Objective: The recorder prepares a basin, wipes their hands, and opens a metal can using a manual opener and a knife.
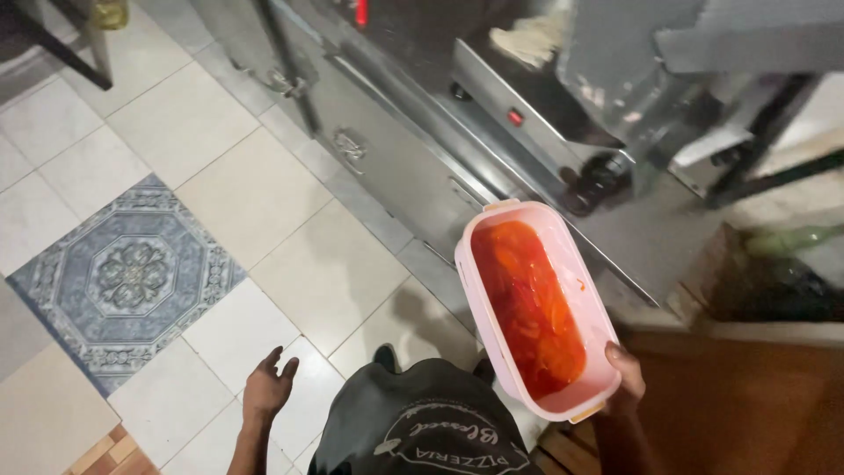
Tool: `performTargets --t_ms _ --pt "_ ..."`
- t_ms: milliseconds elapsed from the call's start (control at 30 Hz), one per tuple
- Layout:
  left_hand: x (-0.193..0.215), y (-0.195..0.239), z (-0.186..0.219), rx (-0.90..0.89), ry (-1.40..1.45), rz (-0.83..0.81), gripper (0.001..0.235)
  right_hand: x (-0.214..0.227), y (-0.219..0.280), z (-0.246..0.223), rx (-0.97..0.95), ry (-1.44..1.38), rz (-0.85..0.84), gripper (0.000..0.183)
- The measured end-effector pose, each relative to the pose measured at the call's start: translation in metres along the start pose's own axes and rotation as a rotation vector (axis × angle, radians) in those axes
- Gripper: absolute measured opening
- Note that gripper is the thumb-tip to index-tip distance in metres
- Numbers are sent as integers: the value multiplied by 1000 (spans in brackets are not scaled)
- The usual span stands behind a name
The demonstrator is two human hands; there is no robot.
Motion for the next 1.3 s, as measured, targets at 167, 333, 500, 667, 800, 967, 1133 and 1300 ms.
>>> performTargets --t_ms 167,333,500,667,800,967,1133,1300 --pt "69 -19 -33 160 128 165 65 -129 -84 -2 178 -153 -248 74" --pt "86 -50 -83 199 209 316 63 -255 -145 -31 214 -95 -401 72" --pt "103 -109 -108 305 262 378 67 -373 -214 -64 329 -31 -573 73" --pt "178 -218 -79 243 327 463 65 -500 -273 -112 414 -87 -645 69" --pt "280 -285 27 -4 352 597 55 -571 -317 -144 440 -132 -651 63" --pt "396 -368 219 -272 443 613 47 -653 -371 -185 517 -130 -611 62" --pt "471 -454 394 -660 488 510 37 -734 -421 -215 618 -194 -580 60" --pt "501 -550 519 -800 485 187 36 -796 -498 -223 753 -244 -586 60"
Point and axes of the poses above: each hand's wrist, its own y-axis away from the middle knuckle, its own x-axis out of the back of the hand, z = x × y, the point moved 3 cm from there along -y, towards the middle knuckle, and after that the axes turned 4 degrees about -x, right-handed, at the moved point
